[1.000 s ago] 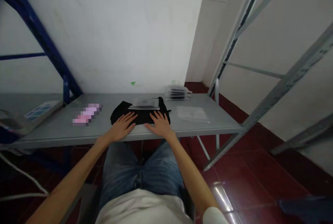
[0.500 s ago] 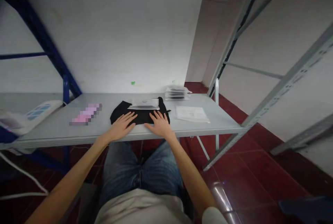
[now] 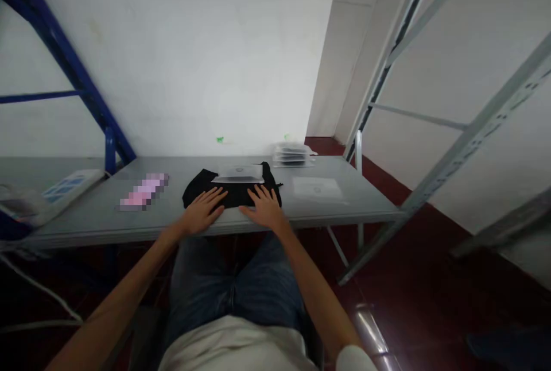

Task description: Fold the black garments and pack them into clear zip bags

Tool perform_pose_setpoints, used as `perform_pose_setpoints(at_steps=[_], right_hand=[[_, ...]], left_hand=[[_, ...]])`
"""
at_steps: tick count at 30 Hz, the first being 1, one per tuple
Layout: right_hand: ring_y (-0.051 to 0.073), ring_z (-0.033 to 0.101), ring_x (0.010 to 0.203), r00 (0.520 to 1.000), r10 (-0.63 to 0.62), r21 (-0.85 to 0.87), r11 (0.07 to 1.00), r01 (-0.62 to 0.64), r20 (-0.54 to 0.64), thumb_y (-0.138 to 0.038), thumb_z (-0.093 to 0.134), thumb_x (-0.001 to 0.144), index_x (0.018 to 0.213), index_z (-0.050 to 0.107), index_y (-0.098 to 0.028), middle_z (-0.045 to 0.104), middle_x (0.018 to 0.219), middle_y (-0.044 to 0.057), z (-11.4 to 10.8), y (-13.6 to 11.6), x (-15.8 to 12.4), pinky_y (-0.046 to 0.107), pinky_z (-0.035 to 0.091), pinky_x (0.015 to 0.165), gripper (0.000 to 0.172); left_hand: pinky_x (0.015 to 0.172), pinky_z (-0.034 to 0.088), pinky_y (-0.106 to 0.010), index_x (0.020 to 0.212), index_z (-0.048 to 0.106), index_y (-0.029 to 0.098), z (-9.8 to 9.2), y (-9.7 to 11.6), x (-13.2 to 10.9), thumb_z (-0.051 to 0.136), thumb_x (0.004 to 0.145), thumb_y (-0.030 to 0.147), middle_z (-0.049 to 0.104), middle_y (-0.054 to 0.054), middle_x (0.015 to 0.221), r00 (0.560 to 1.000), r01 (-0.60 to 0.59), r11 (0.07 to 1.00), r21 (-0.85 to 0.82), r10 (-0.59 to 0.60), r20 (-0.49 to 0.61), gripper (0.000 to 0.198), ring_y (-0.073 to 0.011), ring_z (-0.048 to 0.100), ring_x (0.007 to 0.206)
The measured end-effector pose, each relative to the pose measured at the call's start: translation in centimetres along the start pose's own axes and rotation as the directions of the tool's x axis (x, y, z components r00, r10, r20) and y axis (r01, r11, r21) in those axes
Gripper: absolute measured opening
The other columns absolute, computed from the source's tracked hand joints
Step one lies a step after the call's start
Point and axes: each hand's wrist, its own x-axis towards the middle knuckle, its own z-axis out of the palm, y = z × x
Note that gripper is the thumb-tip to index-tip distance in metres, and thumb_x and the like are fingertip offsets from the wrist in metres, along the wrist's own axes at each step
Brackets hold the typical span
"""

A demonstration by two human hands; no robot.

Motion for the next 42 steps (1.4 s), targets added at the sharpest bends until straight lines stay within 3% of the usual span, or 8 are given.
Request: perform_pose_setpoints(at_steps=[35,39,42], right_hand=[[0.032,0.031,0.156,1.000,-0.009,0.018,1.000,0.010,-0.020,-0.072,0.047,0.099,0.159,0.046,-0.023,0.040,0.166,0.013,0.3,0.2,0.1,0.056,0.017,0.128,0.077],[0.032,0.038,0.153,0.998,-0.029,0.068,0.997,0.033,-0.054,-0.065,0.056,0.098,0.158,0.048,-0.022,0.048,0.161,0.013,-0.5,-0.2,0.0,0.054,0.019,0.128,0.074],[0.028,0.051,0.142,0.990,-0.021,0.118,0.992,0.038,-0.142,-0.054,0.058,0.100,0.156,0.049,-0.022,0.059,0.151,0.012,-1.6,-0.9,0.6,0.046,0.029,0.125,0.065]], left_hand=[[0.129,0.023,-0.054,0.160,0.042,0.021,0.0,0.0,0.0,0.033,0.106,0.052,0.040,-0.010,0.166,1.000,0.007,1.000,0.005,-0.007,0.001,0.062,-0.0268,0.032,0.157],[0.129,0.024,-0.053,0.160,0.042,0.023,0.1,-0.1,0.0,0.033,0.106,0.053,0.041,-0.009,0.166,1.000,0.000,1.000,-0.002,0.000,-0.014,0.062,-0.0266,0.032,0.157],[0.128,0.027,-0.054,0.159,0.044,0.023,0.3,-0.2,0.0,0.033,0.106,0.054,0.042,-0.009,0.166,0.999,-0.015,1.000,-0.005,0.015,-0.039,0.062,-0.0270,0.033,0.157]])
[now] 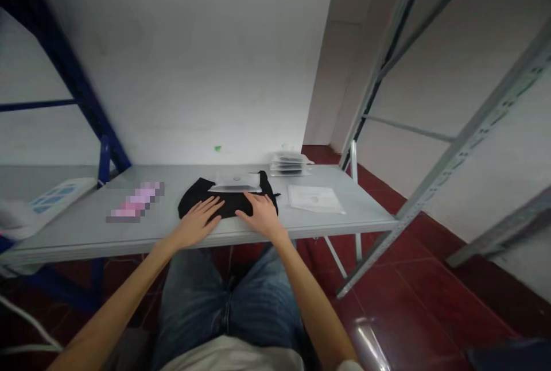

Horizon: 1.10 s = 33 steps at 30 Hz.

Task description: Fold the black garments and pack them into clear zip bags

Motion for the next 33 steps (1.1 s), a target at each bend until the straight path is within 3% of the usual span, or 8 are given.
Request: perform_pose_setpoints(at_steps=[4,9,16,21,24,28,31,33], right_hand=[[0.027,0.051,0.139,0.998,-0.032,-0.071,0.997,0.027,-0.061,-0.035,0.057,0.101,0.160,0.042,-0.021,0.058,0.150,0.012,-0.2,-1.3,3.3,0.041,0.040,0.118,0.062],[0.030,0.039,0.147,0.979,-0.175,-0.222,0.956,0.194,0.102,-0.026,0.059,0.096,0.159,0.038,-0.017,0.042,0.163,0.017,1.6,-1.9,8.7,0.049,0.033,0.122,0.067],[0.031,0.054,0.129,0.977,-0.145,-0.361,0.912,0.193,0.155,-0.018,0.054,0.097,0.150,0.046,-0.015,0.060,0.143,0.017,2.7,-3.0,11.6,0.047,0.047,0.106,0.054],[0.030,0.062,0.119,0.962,-0.162,-0.477,0.842,0.252,0.221,-0.008,0.060,0.091,0.144,0.051,-0.011,0.067,0.133,0.018,1.7,-3.7,13.0,0.042,0.052,0.097,0.055],[0.027,0.066,0.114,0.980,-0.116,-0.446,0.877,0.179,0.164,-0.008,0.051,0.095,0.133,0.063,-0.017,0.072,0.127,0.014,-1.0,-3.7,14.8,0.037,0.053,0.092,0.041],[0.024,0.070,0.103,0.998,0.050,-0.309,0.950,-0.035,0.040,-0.013,0.048,0.096,0.117,0.074,-0.019,0.076,0.113,0.009,-7.8,-2.6,18.3,0.032,0.053,0.085,0.034],[0.020,0.069,0.091,0.975,0.091,-0.136,0.989,-0.064,0.204,-0.017,0.058,0.092,0.108,0.078,-0.014,0.077,0.096,0.003,-13.6,-0.2,20.7,0.025,0.050,0.081,0.026],[0.017,0.068,0.084,0.960,0.157,-0.045,0.988,-0.150,0.233,-0.017,0.057,0.094,0.112,0.078,-0.012,0.077,0.092,0.002,-17.0,2.0,22.0,0.024,0.050,0.078,0.028]], left_hand=[[0.127,0.028,-0.055,0.157,0.047,0.023,0.3,-0.3,0.1,0.034,0.105,0.054,0.045,-0.010,0.164,1.000,-0.011,1.000,0.008,0.011,-0.025,0.062,-0.0279,0.035,0.156],[0.127,0.029,-0.055,0.156,0.049,0.023,0.9,-0.6,0.2,0.035,0.105,0.054,0.047,-0.010,0.162,0.998,-0.019,1.000,0.016,0.020,-0.054,0.062,-0.0276,0.039,0.154],[0.127,0.030,-0.054,0.155,0.051,0.026,1.4,-0.9,0.2,0.038,0.104,0.053,0.050,-0.008,0.160,0.995,-0.024,1.000,0.006,0.024,-0.097,0.059,-0.0278,0.039,0.153],[0.126,0.032,-0.055,0.155,0.051,0.025,1.3,-1.0,0.2,0.037,0.104,0.053,0.048,-0.008,0.161,0.995,-0.032,0.999,0.038,0.036,-0.091,0.060,-0.0279,0.040,0.153],[0.126,0.033,-0.054,0.156,0.050,0.026,1.1,-1.0,0.2,0.037,0.105,0.052,0.046,-0.008,0.162,0.995,-0.032,0.998,0.052,0.037,-0.097,0.058,-0.0274,0.039,0.153],[0.124,0.036,-0.055,0.156,0.049,0.026,0.9,-0.9,0.1,0.039,0.105,0.052,0.047,-0.007,0.162,0.994,-0.038,0.998,0.043,0.042,-0.101,0.058,-0.0280,0.040,0.153],[0.124,0.036,-0.055,0.156,0.049,0.025,0.8,-0.9,0.1,0.039,0.105,0.052,0.046,-0.008,0.162,0.994,-0.040,0.998,0.041,0.044,-0.100,0.059,-0.0284,0.040,0.153],[0.124,0.035,-0.056,0.156,0.049,0.026,0.8,-0.8,0.1,0.039,0.105,0.052,0.046,-0.007,0.163,0.994,-0.039,0.998,0.041,0.043,-0.102,0.059,-0.0283,0.040,0.153]])
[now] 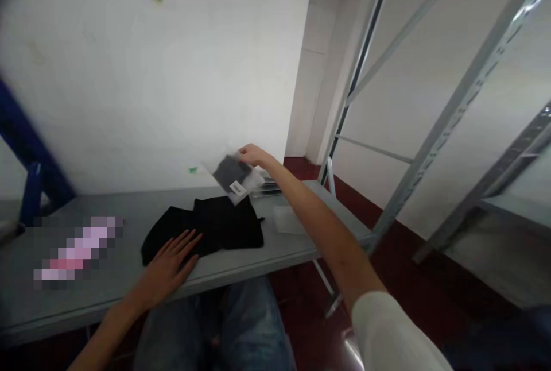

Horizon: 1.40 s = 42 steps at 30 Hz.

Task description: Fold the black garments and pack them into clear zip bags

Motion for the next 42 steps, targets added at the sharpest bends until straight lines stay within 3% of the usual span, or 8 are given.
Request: perform_pose_setpoints(at_steps=[3,6,9,13,17,32,38,42], right_hand=[[0.021,0.070,0.089,0.979,0.126,-0.070,0.988,-0.138,-0.159,-0.014,0.060,0.092,0.109,0.079,-0.010,0.077,0.098,0.008,-3.6,3.6,0.9,0.028,0.051,0.082,0.026],[0.026,0.070,0.107,0.876,0.101,-0.149,0.970,-0.192,-0.471,-0.012,0.048,0.097,0.123,0.075,-0.010,0.076,0.117,0.015,-4.0,7.1,1.1,0.036,0.051,0.095,0.038],[0.024,0.061,0.129,0.787,-0.083,-0.208,0.976,-0.058,-0.612,-0.011,0.038,0.101,0.142,0.065,-0.014,0.067,0.141,0.012,-0.5,10.3,0.0,0.039,0.044,0.112,0.049],[0.020,0.059,0.134,0.878,-0.115,-0.253,0.968,-0.007,-0.464,-0.009,0.045,0.097,0.137,0.069,-0.018,0.067,0.143,0.006,7.0,13.8,-2.1,0.036,0.043,0.117,0.048],[0.020,0.061,0.131,0.878,-0.095,-0.231,0.973,-0.018,-0.469,-0.008,0.044,0.096,0.135,0.070,-0.016,0.069,0.141,0.008,11.0,15.6,-2.4,0.036,0.044,0.114,0.047],[0.024,0.061,0.123,0.891,-0.098,-0.238,0.971,-0.011,-0.443,-0.009,0.047,0.091,0.127,0.068,-0.017,0.072,0.130,0.010,9.5,15.5,-3.8,0.037,0.043,0.110,0.043],[0.026,0.059,0.126,0.854,-0.133,-0.242,0.970,0.009,-0.503,-0.010,0.044,0.094,0.130,0.064,-0.016,0.068,0.135,0.012,9.6,13.5,-6.0,0.039,0.043,0.111,0.042],[0.026,0.063,0.120,0.866,-0.189,-0.228,0.970,0.090,-0.463,-0.011,0.043,0.097,0.126,0.065,-0.017,0.070,0.131,0.011,11.6,10.5,-7.1,0.038,0.047,0.106,0.037]], left_hand=[[0.124,0.036,-0.056,0.157,0.048,0.026,0.1,-0.1,0.0,0.040,0.104,0.051,0.045,-0.007,0.163,1.000,-0.002,1.000,0.001,0.002,0.002,0.059,-0.0286,0.040,0.153],[0.124,0.036,-0.056,0.157,0.048,0.026,0.3,-0.2,0.0,0.040,0.104,0.051,0.045,-0.008,0.163,1.000,-0.003,1.000,0.001,0.003,0.002,0.059,-0.0290,0.040,0.153],[0.124,0.035,-0.056,0.157,0.047,0.025,0.4,-0.3,-0.1,0.041,0.104,0.052,0.044,-0.008,0.163,1.000,-0.007,1.000,0.005,0.007,-0.005,0.060,-0.0289,0.039,0.153],[0.124,0.036,-0.055,0.157,0.047,0.028,0.6,-0.4,-0.1,0.043,0.104,0.051,0.045,-0.007,0.162,0.999,-0.015,1.000,0.002,0.015,-0.028,0.058,-0.0284,0.041,0.152],[0.124,0.037,-0.054,0.158,0.046,0.029,0.6,-0.4,-0.1,0.043,0.103,0.051,0.046,-0.006,0.162,1.000,-0.015,1.000,0.007,0.015,-0.026,0.059,-0.0277,0.042,0.152],[0.126,0.033,-0.054,0.156,0.049,0.026,0.2,-0.3,0.1,0.037,0.104,0.057,0.047,-0.006,0.162,1.000,0.022,0.999,-0.027,-0.022,0.018,0.062,-0.0271,0.040,0.153],[0.127,0.030,-0.056,0.147,0.057,0.026,-1.2,0.1,0.3,0.039,0.102,0.059,0.056,-0.008,0.156,0.998,0.055,0.989,-0.134,-0.050,0.042,0.059,-0.0277,0.045,0.150],[0.126,0.032,-0.053,0.136,0.063,0.022,-2.4,-0.2,2.9,0.037,0.104,0.053,0.067,-0.010,0.142,0.986,0.134,0.971,-0.199,-0.150,-0.067,0.052,-0.0278,0.059,0.137]])
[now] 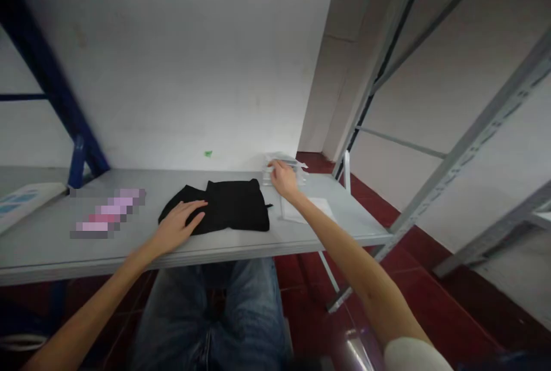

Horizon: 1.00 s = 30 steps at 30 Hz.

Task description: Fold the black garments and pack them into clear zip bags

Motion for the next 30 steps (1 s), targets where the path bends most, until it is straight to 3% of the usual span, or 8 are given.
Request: perform_pose_setpoints(at_steps=[4,8,12,16,19,24,27,30], right_hand=[[0.023,0.063,0.121,0.968,-0.110,-0.055,0.991,0.125,0.227,-0.011,0.041,0.102,0.134,0.062,-0.018,0.069,0.134,0.011,2.8,-4.2,0.2,0.033,0.049,0.102,0.039],[0.027,0.058,0.131,0.883,-0.153,-0.206,0.942,0.267,0.444,-0.004,0.050,0.095,0.140,0.058,-0.013,0.066,0.138,0.017,6.1,-5.6,2.1,0.035,0.047,0.106,0.047],[0.030,0.062,0.125,0.864,-0.113,-0.248,0.933,0.262,0.490,-0.004,0.060,0.088,0.136,0.061,-0.008,0.069,0.130,0.021,8.6,-5.1,3.2,0.038,0.049,0.105,0.048],[0.033,0.062,0.120,0.877,-0.059,-0.302,0.926,0.227,0.477,-0.003,0.058,0.088,0.128,0.066,-0.007,0.068,0.127,0.023,9.5,-5.1,3.2,0.041,0.050,0.103,0.041],[0.033,0.057,0.124,0.901,-0.048,-0.328,0.922,0.205,0.431,-0.004,0.053,0.091,0.128,0.066,-0.007,0.063,0.133,0.024,8.8,-5.5,3.0,0.041,0.048,0.104,0.040],[0.032,0.055,0.120,0.965,-0.003,-0.313,0.946,0.089,0.264,-0.009,0.049,0.096,0.121,0.067,-0.013,0.061,0.129,0.021,4.9,-6.5,0.9,0.041,0.049,0.098,0.031],[0.032,0.053,0.121,0.972,-0.077,-0.278,0.951,0.139,0.221,-0.010,0.053,0.094,0.118,0.067,-0.016,0.061,0.131,0.018,2.2,-7.2,-2.3,0.042,0.047,0.100,0.029],[0.031,0.053,0.123,0.945,-0.156,-0.237,0.944,0.228,0.288,-0.009,0.054,0.092,0.118,0.067,-0.017,0.062,0.132,0.016,0.4,-7.6,-5.8,0.042,0.045,0.104,0.030]], left_hand=[[0.110,0.049,-0.042,0.128,0.065,0.018,0.1,-1.3,6.0,0.036,0.103,0.040,0.073,-0.012,0.126,0.989,0.130,0.991,0.028,-0.127,-0.075,0.044,-0.0266,0.067,0.119],[0.109,0.048,-0.043,0.135,0.062,0.014,1.5,-3.8,10.9,0.040,0.100,0.036,0.071,-0.016,0.128,0.958,0.285,0.941,0.180,-0.287,-0.015,0.047,-0.0305,0.062,0.126],[0.109,0.044,-0.058,0.132,0.064,0.013,2.9,-5.8,12.4,0.054,0.092,0.043,0.066,-0.024,0.135,0.946,0.298,0.926,0.232,-0.320,0.061,0.050,-0.0414,0.057,0.132],[0.118,0.032,-0.061,0.119,0.068,0.019,3.4,-6.5,13.0,0.061,0.087,0.033,0.066,-0.020,0.138,0.958,0.236,0.948,0.215,-0.264,0.110,0.035,-0.0394,0.054,0.136],[0.118,0.034,-0.056,0.115,0.063,0.022,3.1,-6.2,13.5,0.059,0.085,0.024,0.072,-0.015,0.126,0.968,0.212,0.964,0.158,-0.230,0.104,0.031,-0.0334,0.063,0.126],[0.091,0.056,-0.040,0.125,0.049,0.021,1.2,-4.6,13.0,0.051,0.085,0.022,0.074,-0.010,0.111,0.984,0.178,0.980,-0.088,-0.179,0.004,0.040,-0.0244,0.072,0.101],[0.093,0.056,-0.040,0.120,0.050,0.020,-0.4,-3.3,11.0,0.054,0.078,0.020,0.072,-0.010,0.112,0.991,0.074,0.964,-0.256,-0.099,-0.086,0.042,-0.0243,0.072,0.101],[0.099,0.054,-0.043,0.115,0.052,0.023,-1.7,-2.1,7.8,0.055,0.072,0.019,0.073,-0.009,0.113,1.000,-0.016,0.971,-0.240,0.009,-0.029,0.043,-0.0267,0.071,0.108]])
